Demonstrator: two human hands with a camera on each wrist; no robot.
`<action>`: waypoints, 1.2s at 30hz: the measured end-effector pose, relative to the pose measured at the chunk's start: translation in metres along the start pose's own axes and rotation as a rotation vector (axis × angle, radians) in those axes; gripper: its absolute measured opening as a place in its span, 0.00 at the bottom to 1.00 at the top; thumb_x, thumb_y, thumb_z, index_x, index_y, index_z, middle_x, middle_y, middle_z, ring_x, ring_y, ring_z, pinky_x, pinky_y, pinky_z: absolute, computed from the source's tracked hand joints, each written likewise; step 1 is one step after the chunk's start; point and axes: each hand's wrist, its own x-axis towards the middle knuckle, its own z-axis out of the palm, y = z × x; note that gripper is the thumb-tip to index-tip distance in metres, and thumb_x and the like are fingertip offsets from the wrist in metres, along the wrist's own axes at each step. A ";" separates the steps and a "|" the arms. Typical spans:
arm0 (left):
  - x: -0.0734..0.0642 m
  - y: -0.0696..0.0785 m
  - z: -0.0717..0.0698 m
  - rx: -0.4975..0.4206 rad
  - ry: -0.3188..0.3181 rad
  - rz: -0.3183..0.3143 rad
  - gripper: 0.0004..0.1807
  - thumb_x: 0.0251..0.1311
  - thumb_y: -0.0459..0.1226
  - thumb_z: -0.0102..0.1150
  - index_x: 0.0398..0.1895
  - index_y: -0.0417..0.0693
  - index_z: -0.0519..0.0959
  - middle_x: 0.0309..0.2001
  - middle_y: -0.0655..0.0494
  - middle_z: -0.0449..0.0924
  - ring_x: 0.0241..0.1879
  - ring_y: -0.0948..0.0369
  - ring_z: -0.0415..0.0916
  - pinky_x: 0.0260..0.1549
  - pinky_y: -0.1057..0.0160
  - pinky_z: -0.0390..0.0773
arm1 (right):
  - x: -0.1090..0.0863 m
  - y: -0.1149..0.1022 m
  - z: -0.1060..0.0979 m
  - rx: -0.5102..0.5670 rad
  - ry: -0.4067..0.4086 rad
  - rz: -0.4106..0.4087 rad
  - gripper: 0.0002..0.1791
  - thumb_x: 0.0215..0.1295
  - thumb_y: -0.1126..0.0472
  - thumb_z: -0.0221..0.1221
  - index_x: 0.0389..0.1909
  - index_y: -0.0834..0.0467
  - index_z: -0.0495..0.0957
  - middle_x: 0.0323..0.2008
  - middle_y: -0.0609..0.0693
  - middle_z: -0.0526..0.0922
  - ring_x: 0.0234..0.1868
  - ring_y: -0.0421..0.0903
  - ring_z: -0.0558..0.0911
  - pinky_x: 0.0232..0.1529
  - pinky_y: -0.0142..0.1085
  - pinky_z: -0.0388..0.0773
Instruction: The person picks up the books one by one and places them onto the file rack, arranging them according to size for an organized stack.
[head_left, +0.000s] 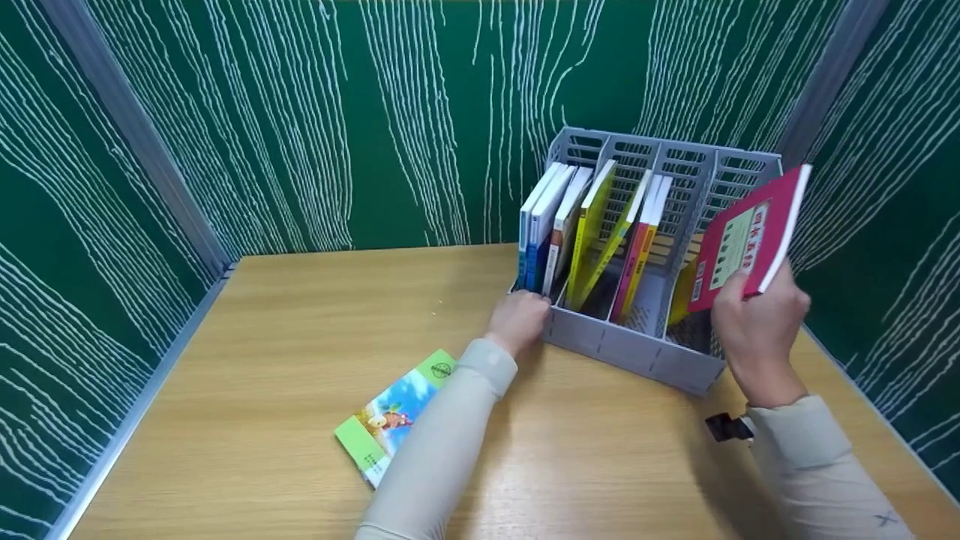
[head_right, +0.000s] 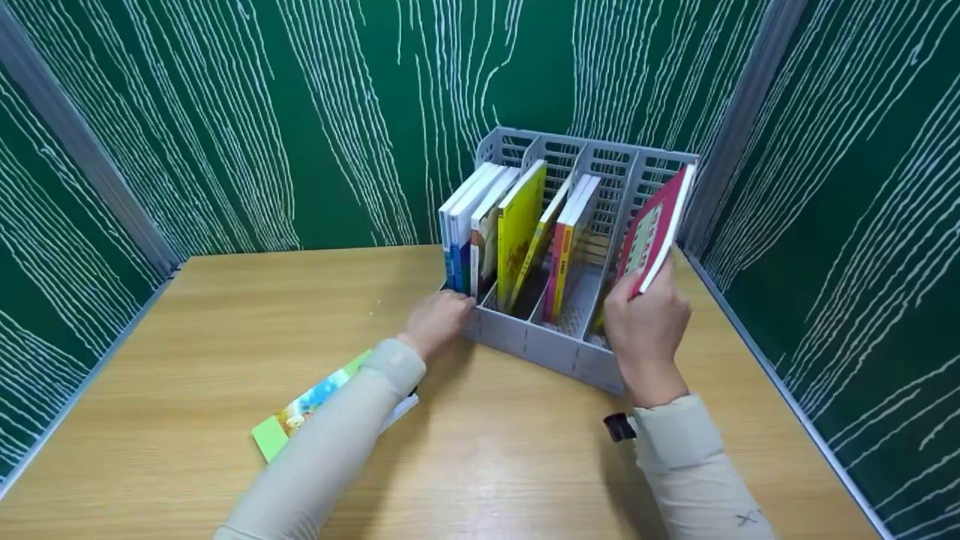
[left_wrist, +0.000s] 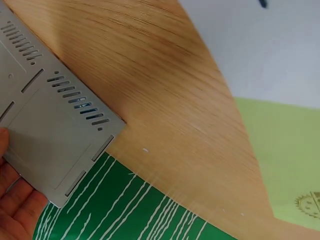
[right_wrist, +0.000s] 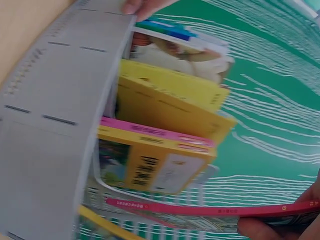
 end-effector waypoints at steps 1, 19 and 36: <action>0.000 0.000 -0.001 -0.008 -0.003 -0.004 0.13 0.83 0.37 0.56 0.54 0.48 0.90 0.49 0.52 0.93 0.46 0.57 0.88 0.52 0.60 0.90 | 0.001 0.003 0.003 -0.008 -0.018 0.005 0.30 0.83 0.55 0.55 0.81 0.58 0.65 0.76 0.55 0.78 0.74 0.60 0.80 0.68 0.65 0.78; 0.003 0.005 -0.001 -0.004 0.036 -0.007 0.14 0.83 0.34 0.54 0.48 0.48 0.91 0.47 0.53 0.94 0.45 0.56 0.91 0.50 0.57 0.91 | 0.040 0.051 0.045 -0.131 -0.390 0.191 0.36 0.85 0.59 0.43 0.87 0.65 0.47 0.81 0.72 0.63 0.75 0.74 0.73 0.68 0.70 0.74; 0.003 0.002 0.000 0.003 -0.078 -0.043 0.13 0.83 0.37 0.55 0.56 0.49 0.88 0.53 0.53 0.92 0.50 0.57 0.88 0.61 0.60 0.86 | 0.056 0.049 0.043 -0.087 -0.442 0.253 0.36 0.83 0.59 0.48 0.84 0.69 0.52 0.80 0.73 0.63 0.73 0.75 0.74 0.67 0.72 0.73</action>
